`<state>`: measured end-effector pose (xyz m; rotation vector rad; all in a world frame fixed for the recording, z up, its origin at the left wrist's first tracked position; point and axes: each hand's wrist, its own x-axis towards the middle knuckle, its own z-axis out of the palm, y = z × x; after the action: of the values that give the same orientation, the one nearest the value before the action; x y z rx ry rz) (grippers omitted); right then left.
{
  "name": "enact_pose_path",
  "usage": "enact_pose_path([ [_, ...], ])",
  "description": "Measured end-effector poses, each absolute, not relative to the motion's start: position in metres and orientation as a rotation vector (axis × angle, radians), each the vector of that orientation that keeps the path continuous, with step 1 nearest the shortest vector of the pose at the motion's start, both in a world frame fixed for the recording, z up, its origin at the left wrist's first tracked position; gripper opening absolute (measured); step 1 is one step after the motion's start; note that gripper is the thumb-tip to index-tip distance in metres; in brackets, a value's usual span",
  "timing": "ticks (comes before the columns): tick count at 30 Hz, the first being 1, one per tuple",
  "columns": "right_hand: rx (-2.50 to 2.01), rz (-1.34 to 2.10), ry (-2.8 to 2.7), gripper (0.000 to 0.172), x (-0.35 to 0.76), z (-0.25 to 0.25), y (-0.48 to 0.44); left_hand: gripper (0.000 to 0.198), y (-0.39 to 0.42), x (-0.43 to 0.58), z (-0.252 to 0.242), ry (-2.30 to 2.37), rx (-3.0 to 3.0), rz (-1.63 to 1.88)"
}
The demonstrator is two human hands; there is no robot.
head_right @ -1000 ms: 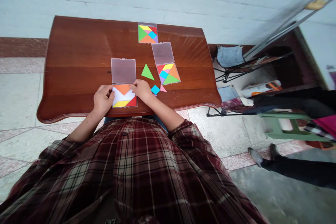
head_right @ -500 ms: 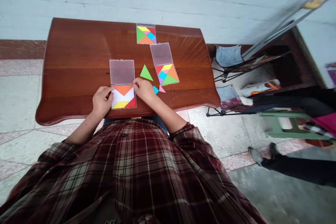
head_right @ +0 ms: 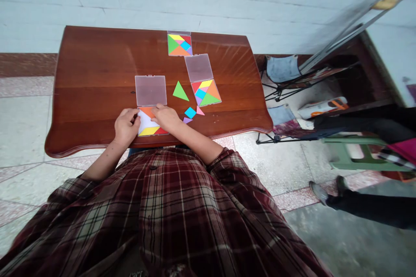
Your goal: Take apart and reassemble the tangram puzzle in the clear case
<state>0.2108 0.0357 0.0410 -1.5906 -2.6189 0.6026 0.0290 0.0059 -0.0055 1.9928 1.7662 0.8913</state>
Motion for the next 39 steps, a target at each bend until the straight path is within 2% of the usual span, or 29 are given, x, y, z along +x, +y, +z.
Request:
enact_pose_path([
  [10, -1.559, 0.647, -2.467, 0.024, 0.221, 0.039, 0.038, 0.027, 0.005, 0.03, -0.004, 1.772, 1.964, 0.898],
  [19, -1.912, 0.547, -1.932, 0.021, 0.331, 0.038, 0.052, 0.026, 0.006, 0.03, -0.004, 1.782, 1.954, 0.894],
  [25, -1.973, 0.61, -2.051, 0.028, 0.337, 0.024, 0.034, 0.026, 0.007, 0.029, -0.005, 1.784, 1.961, 0.895],
  [34, -2.197, 0.539, -2.221, 0.041, 0.309, 0.041, 0.036, 0.026, 0.007, 0.029, -0.004, 1.793, 1.962, 0.888],
  [39, -2.204, 0.509, -2.225, 0.042, 0.306, 0.041, 0.034, 0.026, 0.007, 0.028, -0.004, 1.789, 1.978, 0.899],
])
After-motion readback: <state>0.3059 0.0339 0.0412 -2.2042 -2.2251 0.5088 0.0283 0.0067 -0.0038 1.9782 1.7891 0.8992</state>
